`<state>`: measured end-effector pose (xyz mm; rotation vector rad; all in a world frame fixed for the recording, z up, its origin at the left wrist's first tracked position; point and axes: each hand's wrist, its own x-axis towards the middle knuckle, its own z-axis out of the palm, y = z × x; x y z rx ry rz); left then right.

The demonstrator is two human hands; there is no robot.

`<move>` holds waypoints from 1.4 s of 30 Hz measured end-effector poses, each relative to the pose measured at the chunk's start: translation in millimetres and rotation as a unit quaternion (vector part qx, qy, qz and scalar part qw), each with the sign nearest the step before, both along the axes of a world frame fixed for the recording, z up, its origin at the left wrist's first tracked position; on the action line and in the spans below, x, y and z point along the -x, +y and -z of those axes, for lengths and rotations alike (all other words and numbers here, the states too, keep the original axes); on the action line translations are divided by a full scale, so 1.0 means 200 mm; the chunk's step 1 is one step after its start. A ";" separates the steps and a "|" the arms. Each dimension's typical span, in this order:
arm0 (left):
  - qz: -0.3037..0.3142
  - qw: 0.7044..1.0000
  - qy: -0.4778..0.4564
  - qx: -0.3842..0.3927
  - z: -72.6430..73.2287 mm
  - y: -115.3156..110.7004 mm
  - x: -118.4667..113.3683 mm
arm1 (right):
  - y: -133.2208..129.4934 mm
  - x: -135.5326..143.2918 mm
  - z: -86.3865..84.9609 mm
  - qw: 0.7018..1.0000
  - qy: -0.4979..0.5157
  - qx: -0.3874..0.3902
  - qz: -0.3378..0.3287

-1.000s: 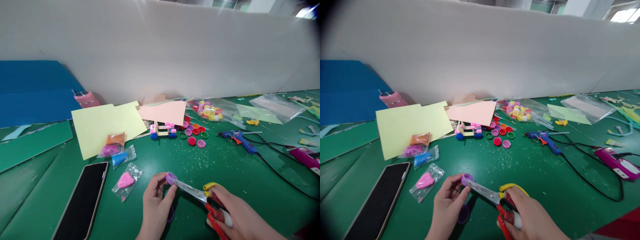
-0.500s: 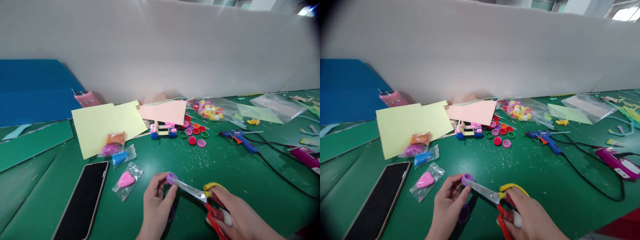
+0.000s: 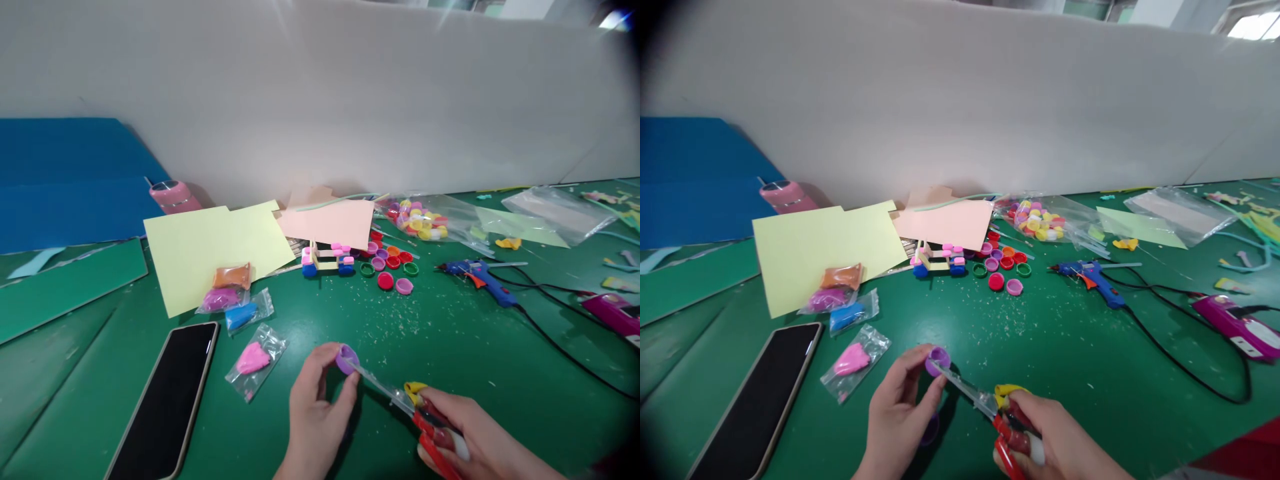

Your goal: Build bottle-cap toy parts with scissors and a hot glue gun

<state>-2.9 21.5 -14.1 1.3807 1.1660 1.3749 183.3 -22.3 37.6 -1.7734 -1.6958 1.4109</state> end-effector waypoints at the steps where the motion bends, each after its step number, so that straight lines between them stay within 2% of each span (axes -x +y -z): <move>1: 0.008 1.000 0.007 -0.008 0.00 0.00 0.00 | 0.00 -0.01 0.00 1.000 -0.004 -0.004 0.008; 4: 0.011 1.000 -0.007 0.016 0.00 0.00 0.00 | 0.00 -0.03 -0.01 0.999 -0.022 -0.023 0.018; 9: 0.006 0.996 -0.068 0.063 0.01 0.02 0.01 | 0.04 -0.05 -0.03 0.997 -0.062 -0.032 -0.025; 17: 0.002 1.000 -0.030 0.007 0.01 0.02 0.00 | 0.03 -0.04 0.01 0.987 -0.146 -0.061 -0.027; 26: 0.013 1.000 -0.010 -0.007 0.00 0.01 0.00 | 0.05 -0.04 -0.01 0.986 -0.151 -0.044 -0.057; 35: 0.000 1.000 0.005 -0.014 0.00 0.02 0.00 | 0.04 -0.02 0.01 0.983 -0.170 -0.045 -0.050; 39: -0.007 1.000 -0.003 -0.011 0.00 0.02 0.00 | 0.04 -0.01 -0.01 0.996 -0.082 -0.019 -0.035; 42: 0.008 0.997 -0.061 0.056 -0.01 0.02 -0.01 | 0.05 -0.02 -0.02 0.999 -0.020 -0.041 -0.019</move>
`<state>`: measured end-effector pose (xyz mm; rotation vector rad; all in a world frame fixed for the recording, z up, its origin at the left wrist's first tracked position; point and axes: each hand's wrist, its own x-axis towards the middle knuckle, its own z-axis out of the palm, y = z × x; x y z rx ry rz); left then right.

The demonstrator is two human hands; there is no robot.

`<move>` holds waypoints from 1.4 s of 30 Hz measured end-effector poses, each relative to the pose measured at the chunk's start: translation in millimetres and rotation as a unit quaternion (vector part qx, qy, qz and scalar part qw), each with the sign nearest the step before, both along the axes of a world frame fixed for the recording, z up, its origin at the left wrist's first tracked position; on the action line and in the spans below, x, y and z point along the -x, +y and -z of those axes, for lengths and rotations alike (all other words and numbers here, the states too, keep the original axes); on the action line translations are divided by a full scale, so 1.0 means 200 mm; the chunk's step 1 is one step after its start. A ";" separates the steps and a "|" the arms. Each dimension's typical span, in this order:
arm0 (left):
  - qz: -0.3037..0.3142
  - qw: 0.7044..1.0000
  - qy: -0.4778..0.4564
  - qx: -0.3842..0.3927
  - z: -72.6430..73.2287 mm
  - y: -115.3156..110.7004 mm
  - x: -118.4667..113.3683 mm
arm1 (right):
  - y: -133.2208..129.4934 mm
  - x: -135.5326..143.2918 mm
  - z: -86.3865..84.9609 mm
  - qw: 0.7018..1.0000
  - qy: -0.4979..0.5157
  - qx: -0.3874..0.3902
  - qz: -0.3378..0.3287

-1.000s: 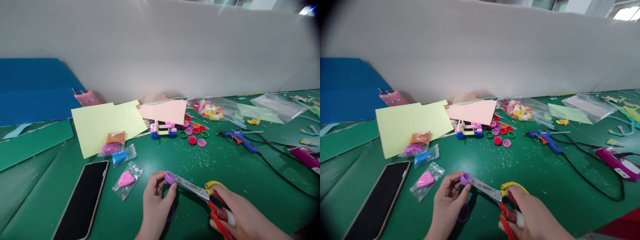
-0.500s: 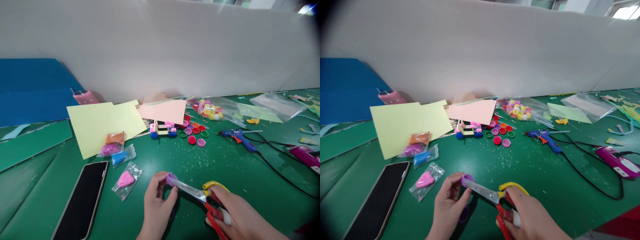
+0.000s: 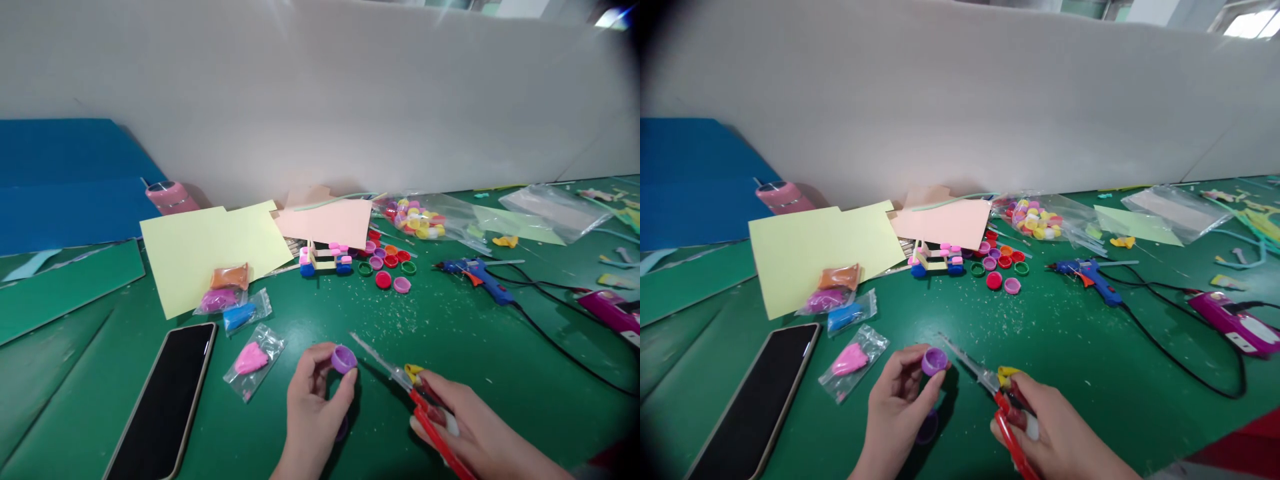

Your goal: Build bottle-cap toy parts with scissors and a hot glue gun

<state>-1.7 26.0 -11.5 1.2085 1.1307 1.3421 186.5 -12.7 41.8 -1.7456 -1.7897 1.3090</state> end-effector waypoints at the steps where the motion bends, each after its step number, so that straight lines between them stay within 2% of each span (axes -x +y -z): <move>1: 0.002 0.999 -0.025 0.030 -0.01 0.00 0.00 | 0.00 -0.01 0.00 1.000 -0.006 -0.013 0.002; 4: -0.019 0.993 -0.085 0.086 -0.04 0.00 -0.02 | 0.00 -0.02 -0.02 0.998 -0.060 -0.009 -0.015; 9: -0.056 0.990 -0.102 0.077 -0.06 -0.01 -0.04 | 0.01 -0.04 -0.03 0.992 -0.114 0.018 -0.044; 11: -0.057 0.991 -0.097 0.067 -0.05 -0.01 -0.04 | 0.01 -0.05 -0.02 0.991 -0.126 0.012 -0.043; 17: -0.008 0.999 -0.044 0.028 0.00 0.00 0.00 | 0.01 -0.10 -0.01 0.990 -0.128 -0.014 -0.060; 27: -0.009 0.999 -0.032 0.021 0.02 -0.01 0.00 | 0.01 -0.09 -0.01 0.990 -0.125 -0.032 -0.064; 33: -0.019 1.000 0.005 0.020 0.00 -0.01 0.01 | 0.01 -0.08 0.00 0.992 -0.106 -0.022 -0.068; 42: -0.044 0.998 0.047 0.009 0.00 -0.01 0.01 | 0.01 -0.05 -0.02 0.984 -0.158 -0.024 -0.075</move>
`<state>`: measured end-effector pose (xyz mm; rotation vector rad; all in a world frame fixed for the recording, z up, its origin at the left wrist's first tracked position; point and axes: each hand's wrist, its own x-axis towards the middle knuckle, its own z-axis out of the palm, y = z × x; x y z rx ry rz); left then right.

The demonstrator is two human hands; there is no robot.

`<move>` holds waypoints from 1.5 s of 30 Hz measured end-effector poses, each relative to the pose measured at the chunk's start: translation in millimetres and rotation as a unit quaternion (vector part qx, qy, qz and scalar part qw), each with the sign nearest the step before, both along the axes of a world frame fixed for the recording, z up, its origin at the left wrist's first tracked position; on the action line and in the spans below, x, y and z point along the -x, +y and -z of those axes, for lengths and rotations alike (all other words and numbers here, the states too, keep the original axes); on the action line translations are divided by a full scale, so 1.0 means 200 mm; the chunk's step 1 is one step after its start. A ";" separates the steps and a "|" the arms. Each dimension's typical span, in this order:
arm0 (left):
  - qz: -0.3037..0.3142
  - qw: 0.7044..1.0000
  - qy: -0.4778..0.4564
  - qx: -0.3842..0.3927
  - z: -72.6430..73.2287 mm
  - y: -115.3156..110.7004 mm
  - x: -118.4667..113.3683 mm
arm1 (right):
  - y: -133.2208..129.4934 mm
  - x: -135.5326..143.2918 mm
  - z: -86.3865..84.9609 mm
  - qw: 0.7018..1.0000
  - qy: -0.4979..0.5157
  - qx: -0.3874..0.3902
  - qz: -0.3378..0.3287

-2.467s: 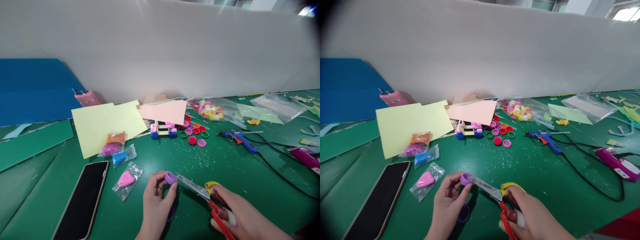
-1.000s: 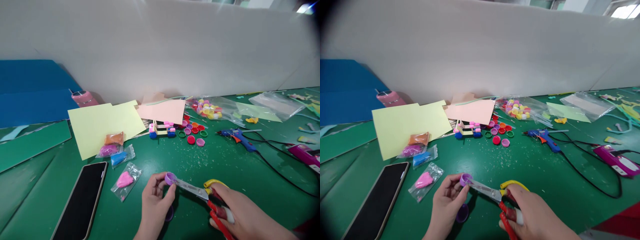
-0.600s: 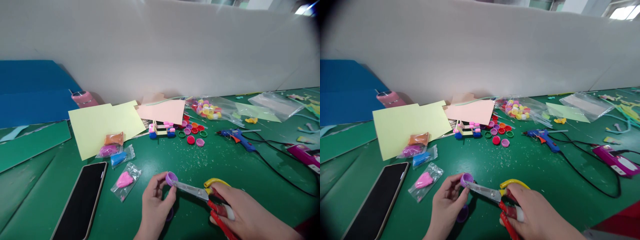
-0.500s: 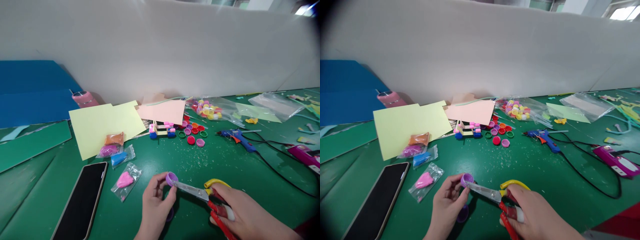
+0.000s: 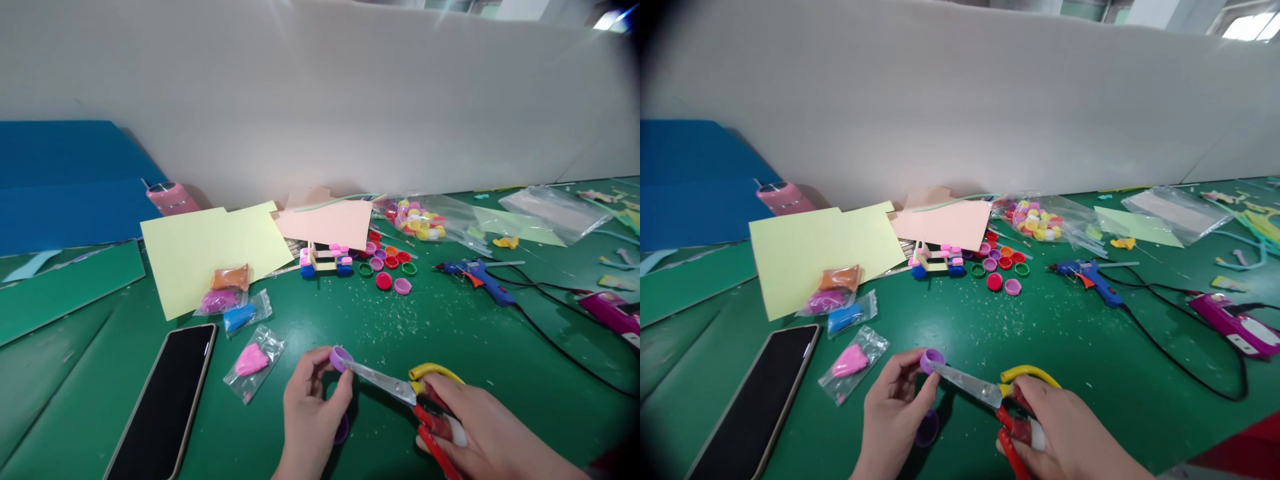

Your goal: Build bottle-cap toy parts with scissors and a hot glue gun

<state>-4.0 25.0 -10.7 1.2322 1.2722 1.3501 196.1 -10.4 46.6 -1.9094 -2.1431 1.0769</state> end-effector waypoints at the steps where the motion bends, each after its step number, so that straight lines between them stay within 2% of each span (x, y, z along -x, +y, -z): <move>1: -0.001 1.000 -0.003 0.009 -0.01 0.00 0.00 | 0.00 0.00 0.00 1.000 -0.001 -0.006 -0.003; 4: -0.001 0.999 -0.024 0.038 -0.03 0.00 -0.01 | -0.01 0.01 0.02 0.999 0.038 0.001 0.003; 8: -0.002 0.997 -0.058 0.044 -0.03 0.01 -0.02 | -0.02 0.02 0.04 0.985 0.139 0.086 0.046; 10: 0.001 0.997 -0.066 0.042 -0.02 0.01 -0.02 | -0.02 0.03 0.04 0.980 0.158 0.108 0.049; 14: -0.004 0.996 -0.078 0.044 0.00 0.01 -0.02 | -0.03 0.03 0.04 0.986 0.129 0.087 0.056; 20: 0.008 0.997 -0.059 0.041 -0.03 0.01 -0.01 | -0.05 0.06 0.06 0.992 0.093 0.050 0.073; 25: -0.007 1.000 -0.025 0.000 -0.02 0.00 -0.01 | -0.04 0.04 0.05 0.998 0.038 0.020 0.042; 31: -0.002 1.000 0.006 -0.027 0.02 0.00 0.00 | -0.03 0.04 0.05 0.999 0.024 0.001 0.043; 36: 0.010 0.999 0.030 -0.038 0.01 0.00 0.00 | -0.03 0.04 0.04 0.999 0.009 0.002 0.039; 45: 0.014 0.998 0.046 -0.033 0.00 0.00 0.00 | -0.02 0.03 0.07 0.996 -0.076 -0.052 0.011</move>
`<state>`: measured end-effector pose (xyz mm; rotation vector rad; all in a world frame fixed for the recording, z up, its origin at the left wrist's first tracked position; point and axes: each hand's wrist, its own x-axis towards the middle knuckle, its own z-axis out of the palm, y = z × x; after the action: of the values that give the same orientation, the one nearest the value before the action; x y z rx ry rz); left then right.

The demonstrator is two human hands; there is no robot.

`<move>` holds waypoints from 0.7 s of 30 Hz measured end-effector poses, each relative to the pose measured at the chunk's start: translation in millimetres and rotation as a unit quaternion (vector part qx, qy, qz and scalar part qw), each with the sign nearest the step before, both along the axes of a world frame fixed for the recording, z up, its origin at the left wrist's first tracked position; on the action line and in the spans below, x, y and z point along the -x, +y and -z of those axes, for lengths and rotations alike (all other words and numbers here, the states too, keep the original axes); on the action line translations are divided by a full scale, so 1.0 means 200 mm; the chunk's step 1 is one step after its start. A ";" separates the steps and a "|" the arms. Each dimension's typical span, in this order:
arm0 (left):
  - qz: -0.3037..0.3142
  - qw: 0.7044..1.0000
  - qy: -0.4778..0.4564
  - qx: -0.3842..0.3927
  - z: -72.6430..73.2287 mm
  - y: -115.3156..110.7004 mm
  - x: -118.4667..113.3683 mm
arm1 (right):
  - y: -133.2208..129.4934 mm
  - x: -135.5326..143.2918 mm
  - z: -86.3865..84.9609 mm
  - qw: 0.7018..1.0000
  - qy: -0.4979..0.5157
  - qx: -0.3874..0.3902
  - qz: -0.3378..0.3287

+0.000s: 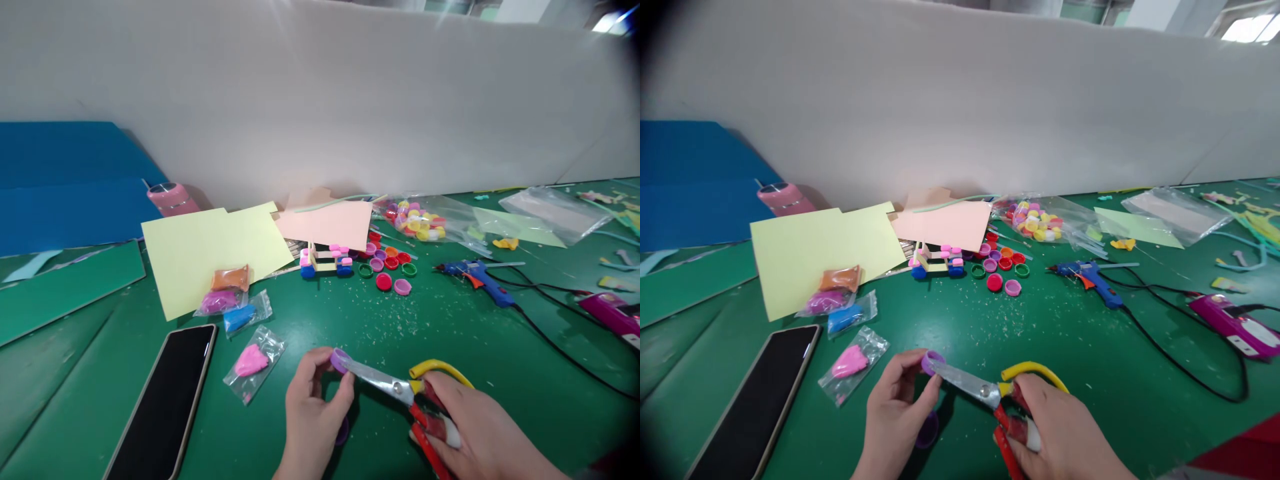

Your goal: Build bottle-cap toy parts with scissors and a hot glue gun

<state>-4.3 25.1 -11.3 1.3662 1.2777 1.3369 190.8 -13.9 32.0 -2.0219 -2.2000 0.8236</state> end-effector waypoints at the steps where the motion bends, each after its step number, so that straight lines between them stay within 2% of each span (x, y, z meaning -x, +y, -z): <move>1: -0.001 1.000 0.006 -0.002 0.00 0.00 0.00 | 0.00 0.00 0.01 1.000 -0.002 -0.003 -0.001; 7: -0.014 0.999 0.029 -0.015 -0.02 0.00 -0.01 | -0.01 -0.02 0.03 1.000 0.026 -0.011 0.003; 10: -0.013 0.999 0.031 -0.013 -0.03 0.00 -0.02 | -0.01 0.00 0.01 0.993 0.106 0.023 0.040; 16: -0.010 0.998 0.048 -0.029 -0.04 0.01 -0.01 | -0.04 0.01 -0.01 0.962 0.230 0.119 0.091; 21: -0.003 0.997 0.051 -0.053 -0.03 0.01 0.00 | -0.04 -0.04 0.03 0.925 0.326 0.158 0.118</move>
<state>-3.5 26.7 -5.1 1.5225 1.2948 1.3714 198.2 -21.9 26.8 -1.7068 -1.4996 1.6051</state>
